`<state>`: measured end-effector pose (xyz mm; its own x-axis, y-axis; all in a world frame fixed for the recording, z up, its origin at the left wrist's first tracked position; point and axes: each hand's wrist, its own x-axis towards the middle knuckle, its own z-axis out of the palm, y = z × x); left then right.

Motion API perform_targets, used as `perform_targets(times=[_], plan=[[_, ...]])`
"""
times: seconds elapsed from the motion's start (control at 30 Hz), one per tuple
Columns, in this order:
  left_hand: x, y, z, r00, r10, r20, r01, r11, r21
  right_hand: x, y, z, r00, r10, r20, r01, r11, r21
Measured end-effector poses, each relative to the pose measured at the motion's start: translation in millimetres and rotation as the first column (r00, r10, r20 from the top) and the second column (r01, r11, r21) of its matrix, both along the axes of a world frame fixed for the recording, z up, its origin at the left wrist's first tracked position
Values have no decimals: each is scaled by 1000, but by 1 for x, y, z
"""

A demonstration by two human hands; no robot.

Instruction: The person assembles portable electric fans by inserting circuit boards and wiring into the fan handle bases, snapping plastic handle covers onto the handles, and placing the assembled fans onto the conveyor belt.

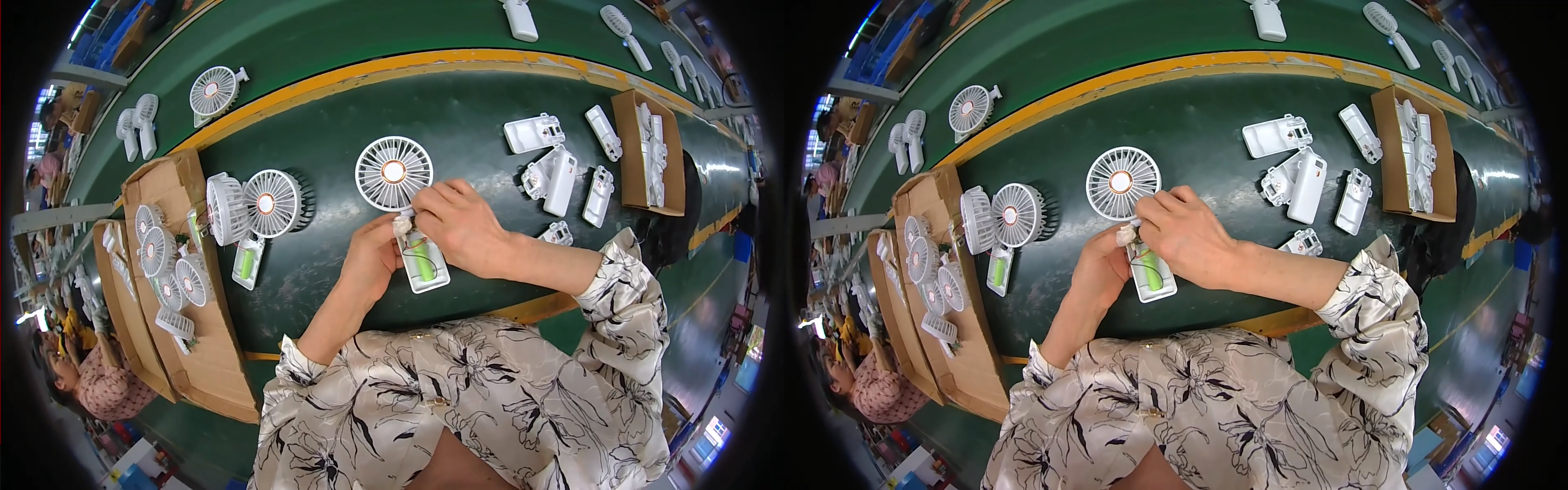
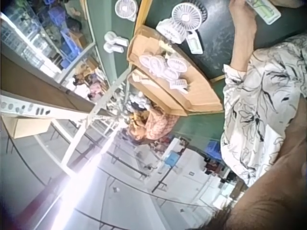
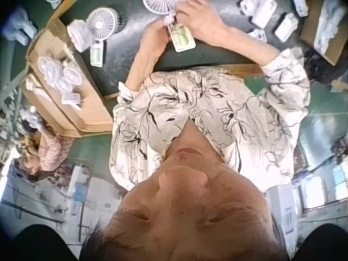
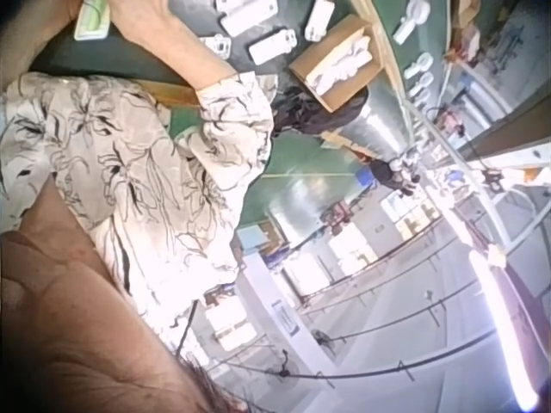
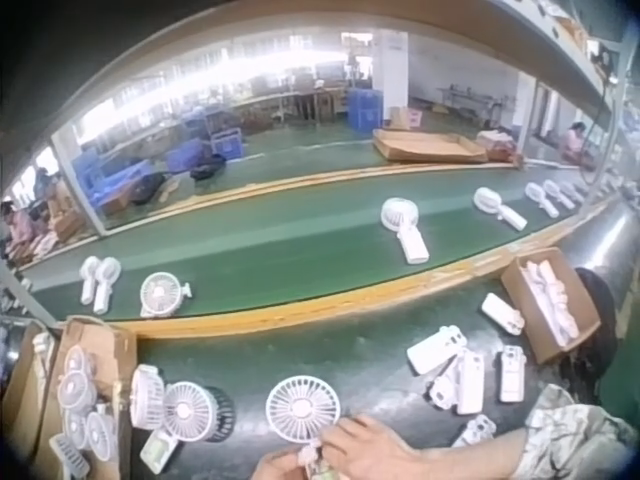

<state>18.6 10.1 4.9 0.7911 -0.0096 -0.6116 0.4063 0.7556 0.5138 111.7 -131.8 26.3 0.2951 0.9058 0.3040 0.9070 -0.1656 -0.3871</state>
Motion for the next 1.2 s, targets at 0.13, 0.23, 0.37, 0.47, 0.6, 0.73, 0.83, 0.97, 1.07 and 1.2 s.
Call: perform_targets(times=[0.13,0.23,0.37,0.47,0.6,0.73,0.83,0.97,1.07,1.2], plan=[[0,-1,2,998,-46,-32,48,996,71,0,0,3,1000,4,-16,-4,1000,-6],[-2,-4,0,997,-76,-7,76,987,145,-2,0,1,999,-26,47,23,998,58],[-4,-8,-3,997,31,69,-54,929,365,-3,1,-4,988,-134,-78,146,975,168],[-3,-2,-10,978,139,157,-190,907,377,-10,-11,1,903,-216,-371,293,942,165],[-2,-1,0,975,129,182,-191,906,378,-27,-20,-4,800,-133,-585,306,929,208],[-3,-2,0,978,109,178,-176,890,421,-33,-19,-12,796,-113,-595,327,907,266],[0,-8,2,976,137,171,-192,911,365,-25,-22,-3,804,-138,-578,293,938,184],[-1,-5,0,973,185,136,-222,905,363,-31,-12,-6,989,-105,-101,123,975,185],[-5,-3,-6,980,164,113,-193,921,338,-38,-14,-9,987,-112,119,99,989,111],[-2,-4,-7,983,148,109,-178,918,355,-22,-26,14,968,-136,-210,133,991,-26]])
